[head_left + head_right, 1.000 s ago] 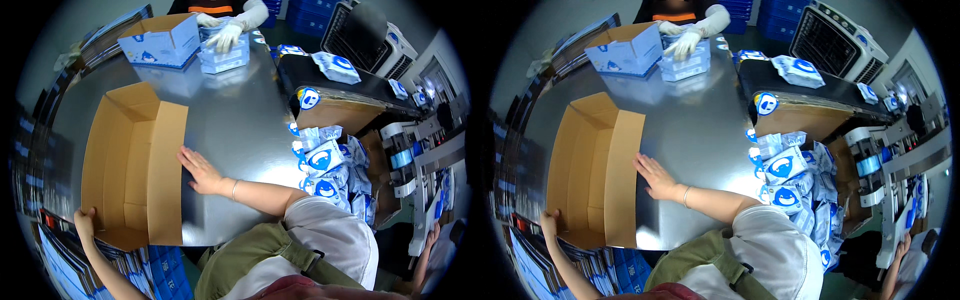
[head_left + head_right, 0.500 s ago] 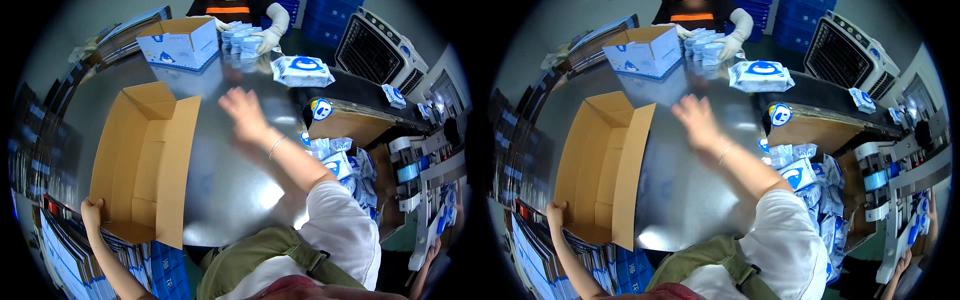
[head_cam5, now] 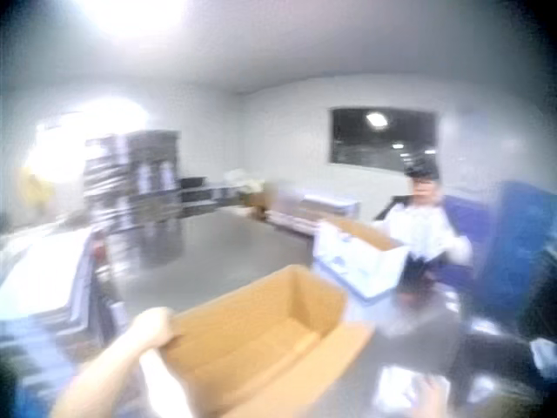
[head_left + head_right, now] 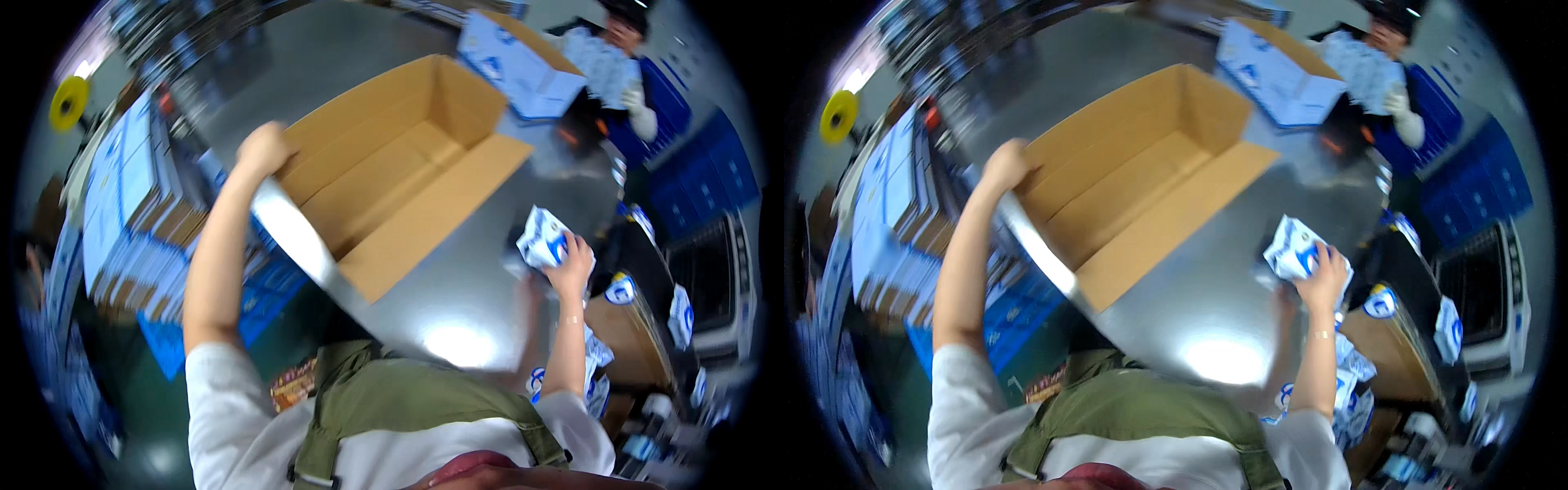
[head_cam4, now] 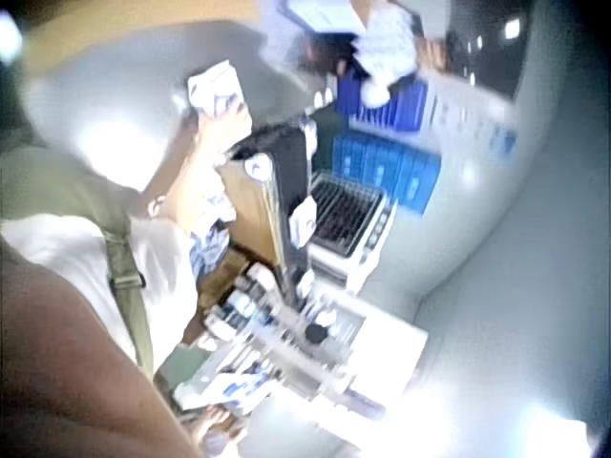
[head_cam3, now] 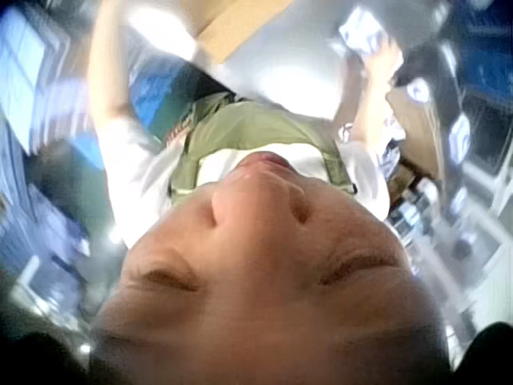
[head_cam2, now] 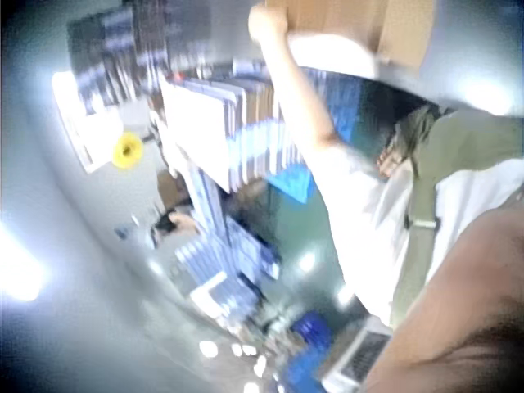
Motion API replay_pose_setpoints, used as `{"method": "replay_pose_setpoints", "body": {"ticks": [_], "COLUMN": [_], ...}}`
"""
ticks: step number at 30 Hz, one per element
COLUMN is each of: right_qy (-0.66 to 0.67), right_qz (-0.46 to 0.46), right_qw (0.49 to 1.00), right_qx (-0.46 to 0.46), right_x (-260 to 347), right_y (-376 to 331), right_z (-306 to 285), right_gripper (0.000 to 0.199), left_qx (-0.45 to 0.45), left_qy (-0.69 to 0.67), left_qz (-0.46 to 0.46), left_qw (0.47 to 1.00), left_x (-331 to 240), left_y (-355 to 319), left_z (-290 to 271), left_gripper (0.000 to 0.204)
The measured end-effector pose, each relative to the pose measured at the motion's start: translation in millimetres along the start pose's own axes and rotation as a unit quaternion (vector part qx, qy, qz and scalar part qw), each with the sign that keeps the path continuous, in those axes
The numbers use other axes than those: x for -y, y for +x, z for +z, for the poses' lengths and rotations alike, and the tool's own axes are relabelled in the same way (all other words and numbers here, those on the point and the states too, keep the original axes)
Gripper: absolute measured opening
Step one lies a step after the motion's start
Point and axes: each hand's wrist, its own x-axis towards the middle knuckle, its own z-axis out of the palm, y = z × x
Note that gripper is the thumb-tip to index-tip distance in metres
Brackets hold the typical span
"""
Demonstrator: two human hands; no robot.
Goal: The person picks up packs of wet wipes from a table and places them into cardboard boxes, سپس folds the boxes closed and stacks them on a blue crate.
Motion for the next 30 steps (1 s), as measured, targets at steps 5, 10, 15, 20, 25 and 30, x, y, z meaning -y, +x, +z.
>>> {"method": "replay_pose_setpoints", "body": {"ticks": [5,10,15,20,25,30], "right_qy": [0.492,0.752,0.57,0.334,0.325,0.048], "right_qz": [0.042,0.011,-0.015,-0.332,-0.166,0.01], "right_qw": [0.866,0.656,0.69,0.849,0.93,0.99], "right_qx": [-0.077,-0.069,0.446,0.24,-0.041,0.129], "right_x": [48,127,255,278,177,72], "right_y": [-4,72,108,35,-18,-98], "right_z": [-39,-46,-9,-5,-10,28], "right_gripper": [0.084,0.054,0.039,0.039,0.044,0.062], "left_qx": [0.01,0.019,-0.009,0.005,-0.004,-0.23], "left_qy": [0.001,-0.07,-0.123,0.017,0.122,0.039], "left_qz": [-0.019,-0.019,-0.028,0.02,0.055,0.066], "left_qw": [1.0,0.997,0.992,1.0,0.991,0.97], "left_x": [-16,-20,-26,-12,1,-30], "left_y": [-11,-12,-12,-14,10,7], "left_z": [-6,-9,-8,-13,-29,-48], "left_gripper": [0.038,0.042,0.041,0.038,0.027,0.031]}}
